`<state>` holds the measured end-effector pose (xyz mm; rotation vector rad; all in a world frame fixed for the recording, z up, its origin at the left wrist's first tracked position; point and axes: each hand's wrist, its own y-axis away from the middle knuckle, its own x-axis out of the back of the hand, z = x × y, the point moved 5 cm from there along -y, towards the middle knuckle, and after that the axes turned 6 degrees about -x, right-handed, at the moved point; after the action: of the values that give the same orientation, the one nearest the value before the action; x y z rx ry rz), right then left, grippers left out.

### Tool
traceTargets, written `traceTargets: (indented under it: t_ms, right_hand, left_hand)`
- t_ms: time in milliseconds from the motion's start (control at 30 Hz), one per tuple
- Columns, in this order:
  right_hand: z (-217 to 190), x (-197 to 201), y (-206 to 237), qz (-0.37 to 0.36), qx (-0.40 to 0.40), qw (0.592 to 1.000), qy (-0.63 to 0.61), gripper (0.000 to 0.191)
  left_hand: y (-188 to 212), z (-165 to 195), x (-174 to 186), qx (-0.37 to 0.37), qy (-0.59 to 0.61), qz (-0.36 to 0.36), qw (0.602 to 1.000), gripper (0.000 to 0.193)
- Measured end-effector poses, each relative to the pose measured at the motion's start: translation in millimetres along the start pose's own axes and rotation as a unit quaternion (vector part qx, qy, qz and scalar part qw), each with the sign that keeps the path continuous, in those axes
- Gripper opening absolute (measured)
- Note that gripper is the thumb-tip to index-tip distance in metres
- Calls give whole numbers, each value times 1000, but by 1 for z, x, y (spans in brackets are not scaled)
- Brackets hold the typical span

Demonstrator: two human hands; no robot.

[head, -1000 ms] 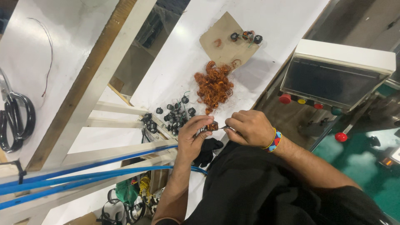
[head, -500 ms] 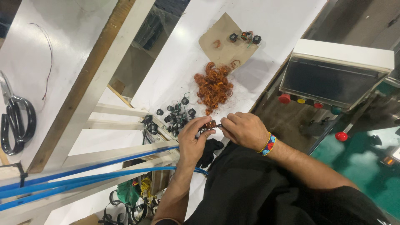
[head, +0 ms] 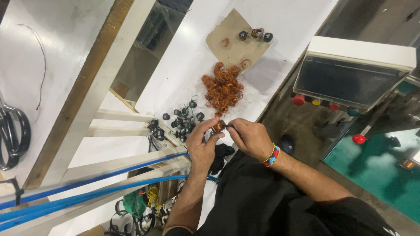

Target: The person sits at a workbench handling small black connector components and coils of copper wire, fitting parts together by hand and trimming wire with scissors. They briefly operate a benchtop wire processing machine, adjusting components on it and using a blue air hose, then return to assembling the connectors one at a time.

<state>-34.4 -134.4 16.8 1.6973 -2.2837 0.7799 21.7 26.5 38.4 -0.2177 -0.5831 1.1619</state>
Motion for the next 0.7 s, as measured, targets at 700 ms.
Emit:
traceTargets:
  t_ms: [700]
  right_hand:
    - [-22, 38, -10, -30, 103, 991, 74, 16]
  left_hand:
    - [-6, 25, 3, -50, -83, -95, 991, 42]
